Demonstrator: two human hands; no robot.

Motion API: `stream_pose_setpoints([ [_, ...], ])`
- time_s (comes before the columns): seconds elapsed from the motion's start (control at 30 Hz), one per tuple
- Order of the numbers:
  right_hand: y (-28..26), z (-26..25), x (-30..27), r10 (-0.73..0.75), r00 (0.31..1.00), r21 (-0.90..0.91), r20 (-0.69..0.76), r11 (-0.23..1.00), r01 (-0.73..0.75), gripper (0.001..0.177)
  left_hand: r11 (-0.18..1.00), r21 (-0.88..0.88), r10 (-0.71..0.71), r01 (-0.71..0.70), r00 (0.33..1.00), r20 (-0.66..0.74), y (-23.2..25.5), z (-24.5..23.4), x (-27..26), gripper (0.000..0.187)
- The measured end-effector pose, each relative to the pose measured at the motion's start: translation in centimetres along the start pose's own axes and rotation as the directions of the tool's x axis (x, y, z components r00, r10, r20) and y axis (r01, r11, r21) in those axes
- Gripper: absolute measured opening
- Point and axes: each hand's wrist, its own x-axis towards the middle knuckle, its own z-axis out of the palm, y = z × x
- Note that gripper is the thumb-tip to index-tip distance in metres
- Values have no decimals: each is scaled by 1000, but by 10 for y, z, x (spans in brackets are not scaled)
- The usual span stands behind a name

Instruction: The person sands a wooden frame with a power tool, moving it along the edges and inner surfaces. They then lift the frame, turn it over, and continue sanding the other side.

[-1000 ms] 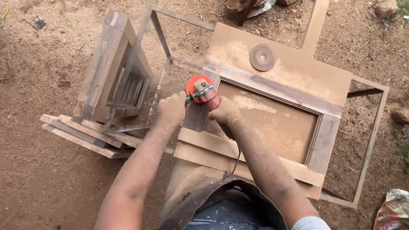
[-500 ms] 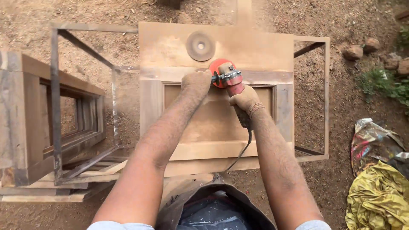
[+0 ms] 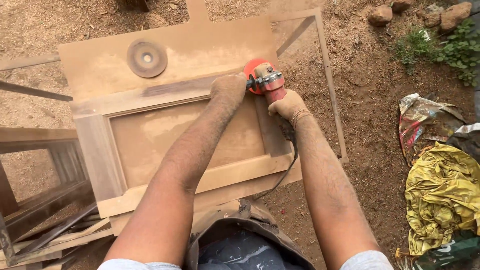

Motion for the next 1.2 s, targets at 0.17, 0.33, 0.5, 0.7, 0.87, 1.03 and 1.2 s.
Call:
stream_pose_setpoints([
  [0.17, 38, -8, -4, 28, 1000, 70, 2, 997, -28, 49, 999, -30, 12, -13, 1000, -21, 31, 16, -3, 17],
  [0.33, 45, -1, -4, 15, 999, 65, -36, 998, -13, 51, 1000, -13, 18, -18, 999, -43, 31, 22, 0, 16],
  [0.5, 30, -3, -1, 94, 995, 171, -13, 981, -91, 42, 998, 6, 58, -58, 998, -20, 24, 18, 24, 20],
  [0.7, -13, 39, -13, 52, 999, 159, -1, 986, -51, 39, 993, -105, -48, 49, 999, 10, -32, -1, -23, 20],
  [0.87, -94, 98, -38, -66, 995, -78, 77, 994, 72, 40, 965, -139, -225, 222, 974, 0, -120, -9, -80, 21],
  [1.03, -171, 166, -50, -143, 976, -91, 165, 983, 160, 45, 938, -150, -319, 311, 947, -31, -217, -7, -125, 22],
  [1.2, -241, 227, -62, -185, 949, -200, 257, 950, 239, 49, 877, -200, -451, 436, 892, -33, -296, -8, -176, 22],
])
